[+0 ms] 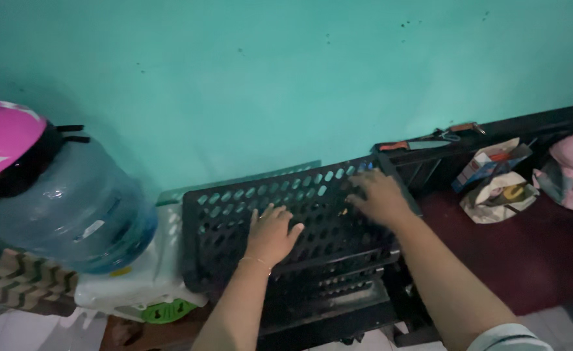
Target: The person assembles a black plastic crate by inserting vertical support bars into the side slots of the crate base. They repeatedly lift the crate, align the bars, and press them into place, adjusting the crate's position as needed.
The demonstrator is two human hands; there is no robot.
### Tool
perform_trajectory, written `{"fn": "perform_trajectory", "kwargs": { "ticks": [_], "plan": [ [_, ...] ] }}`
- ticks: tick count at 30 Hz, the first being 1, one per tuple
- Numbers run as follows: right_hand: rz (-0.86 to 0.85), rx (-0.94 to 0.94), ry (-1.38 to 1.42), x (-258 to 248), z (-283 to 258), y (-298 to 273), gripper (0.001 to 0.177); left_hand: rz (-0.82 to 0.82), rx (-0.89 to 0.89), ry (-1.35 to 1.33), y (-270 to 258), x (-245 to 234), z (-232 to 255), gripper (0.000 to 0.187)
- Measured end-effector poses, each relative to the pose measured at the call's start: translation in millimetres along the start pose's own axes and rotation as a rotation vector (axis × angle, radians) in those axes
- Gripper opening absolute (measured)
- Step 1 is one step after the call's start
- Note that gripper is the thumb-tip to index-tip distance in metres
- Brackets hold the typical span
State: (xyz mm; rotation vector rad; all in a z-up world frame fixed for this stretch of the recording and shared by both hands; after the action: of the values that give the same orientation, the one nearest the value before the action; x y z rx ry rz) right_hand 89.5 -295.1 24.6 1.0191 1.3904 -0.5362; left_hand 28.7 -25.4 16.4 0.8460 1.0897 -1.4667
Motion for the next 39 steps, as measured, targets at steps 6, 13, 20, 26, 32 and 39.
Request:
{"fn": "perform_trajectory", "kwargs": {
  "ticks": [6,13,20,26,32,39],
  "plan": [
    [0.001,0.392,0.107,5,91,-52,0.058,0.011,0.212,-0.009,3,17,61,0.048],
    [0.12,0.831,1.063,43,141,-102,0.039,-0.006,0.435,0.028,6,37,148,0.062],
    [-0.044,0.643,1.15,37,138,-124,0.058,0.029,0.667,0.15,3,53,214,0.085],
    [-0.138,0.525,1.018,58,134,-136,0.056,0.084,0.702,0.322,9,69,251,0.075],
    [-0.031,0.463,1.219,97,161,-150,0.037,0.078,0.704,0.411,15,80,257,0.071],
    [0.036,0.207,0.88,141,187,-162,0.034,-0.001,0.666,0.385,12,82,266,0.073]
  ]
}}
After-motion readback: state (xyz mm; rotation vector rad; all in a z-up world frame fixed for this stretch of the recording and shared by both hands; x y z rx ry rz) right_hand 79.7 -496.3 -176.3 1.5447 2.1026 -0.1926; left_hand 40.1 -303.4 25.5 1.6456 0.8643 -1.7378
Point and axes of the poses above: each hand's wrist, its own y-axis towards the middle knuckle, its own x-axis out of the palm, z = x × y, the point moved 3 cm from there along y, towards the middle knuckle, and after that the axes turned 14 degrees about -x, right-handed, at the moved point
